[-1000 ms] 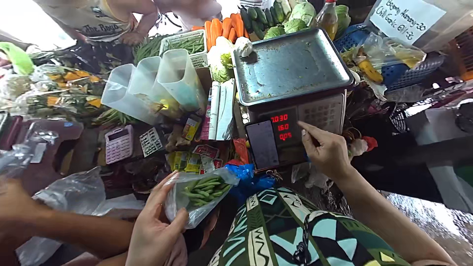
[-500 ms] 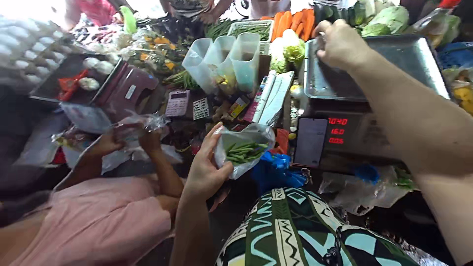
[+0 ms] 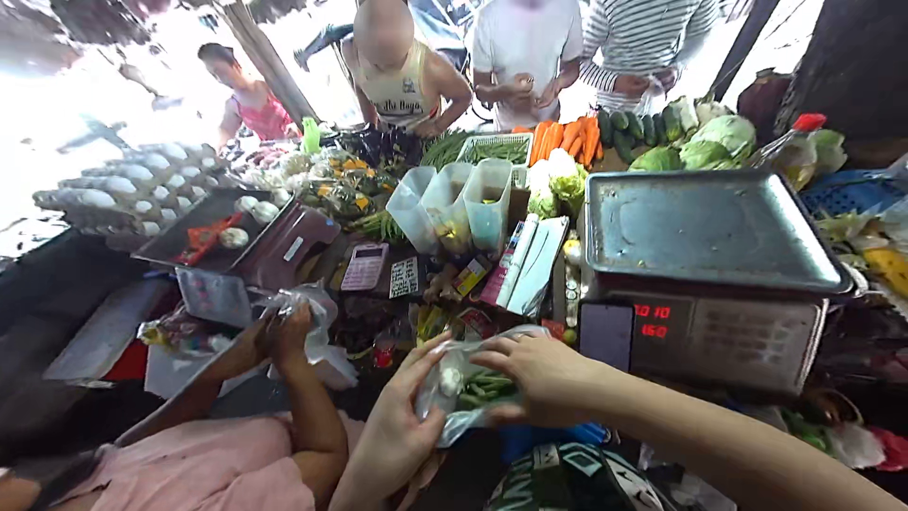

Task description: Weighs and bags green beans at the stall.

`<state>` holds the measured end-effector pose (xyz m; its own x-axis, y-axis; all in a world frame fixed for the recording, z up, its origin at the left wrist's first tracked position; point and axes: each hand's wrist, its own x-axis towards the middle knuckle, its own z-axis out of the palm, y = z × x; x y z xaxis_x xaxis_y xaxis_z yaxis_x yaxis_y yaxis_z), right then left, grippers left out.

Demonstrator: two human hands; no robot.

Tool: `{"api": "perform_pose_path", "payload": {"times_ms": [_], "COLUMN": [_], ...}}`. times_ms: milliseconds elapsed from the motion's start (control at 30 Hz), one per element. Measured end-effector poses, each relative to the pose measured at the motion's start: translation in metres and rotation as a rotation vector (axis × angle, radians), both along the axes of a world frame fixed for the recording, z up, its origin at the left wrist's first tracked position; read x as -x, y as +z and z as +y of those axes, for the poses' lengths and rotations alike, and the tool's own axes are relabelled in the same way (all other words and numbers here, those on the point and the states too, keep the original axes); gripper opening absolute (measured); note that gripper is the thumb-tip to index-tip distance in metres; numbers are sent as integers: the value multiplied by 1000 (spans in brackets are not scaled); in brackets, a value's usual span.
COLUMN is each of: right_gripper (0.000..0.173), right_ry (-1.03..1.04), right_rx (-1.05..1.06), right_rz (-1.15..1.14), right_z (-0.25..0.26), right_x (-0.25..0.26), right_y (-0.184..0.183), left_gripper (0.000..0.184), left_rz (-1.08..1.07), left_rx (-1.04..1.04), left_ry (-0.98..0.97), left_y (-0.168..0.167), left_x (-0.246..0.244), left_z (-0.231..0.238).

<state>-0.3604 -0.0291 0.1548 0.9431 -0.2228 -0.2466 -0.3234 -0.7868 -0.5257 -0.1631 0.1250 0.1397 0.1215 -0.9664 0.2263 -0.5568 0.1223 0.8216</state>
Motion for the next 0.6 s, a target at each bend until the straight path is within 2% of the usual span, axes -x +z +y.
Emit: {"api": "perform_pose_path", "payload": {"times_ms": [33,67,133,167,200,300,367,467,600], "right_gripper": [78,71,23,9,9,12,12,11,17], "right_ry": [9,4,-3,3,21,70,35,-81,-162], "right_rx": [119,213,417,519,563,320,248,130,97], "right_rz": [76,143,164,51,-98,-473,-733,-962,-975], "right_z": [-3,-5,0,4,6,12,18,22,19], "right_x": [9,16,22,24,25,24,19,19,22], "right_y": [4,6,2,-3,-4,11,14,19,23], "left_gripper": [59,57,52,47,42,34,31,29,21], "left_rz": [-55,-89,-177,-256,-351,-548,-588,-432,253], "left_rx": [-19,-34,-44,-32,-8,52,77,152,243], "left_ry": [13,22,107,201,315,592,702,655,265], "left_y": [-1,-2,-2,-1,1,0,-6,-2,21], "left_x": [-8,-14,-18,-18,-17,-17,-15,-6,26], "left_z": [4,8,14,15,15,6,-4,-13,-25]}}
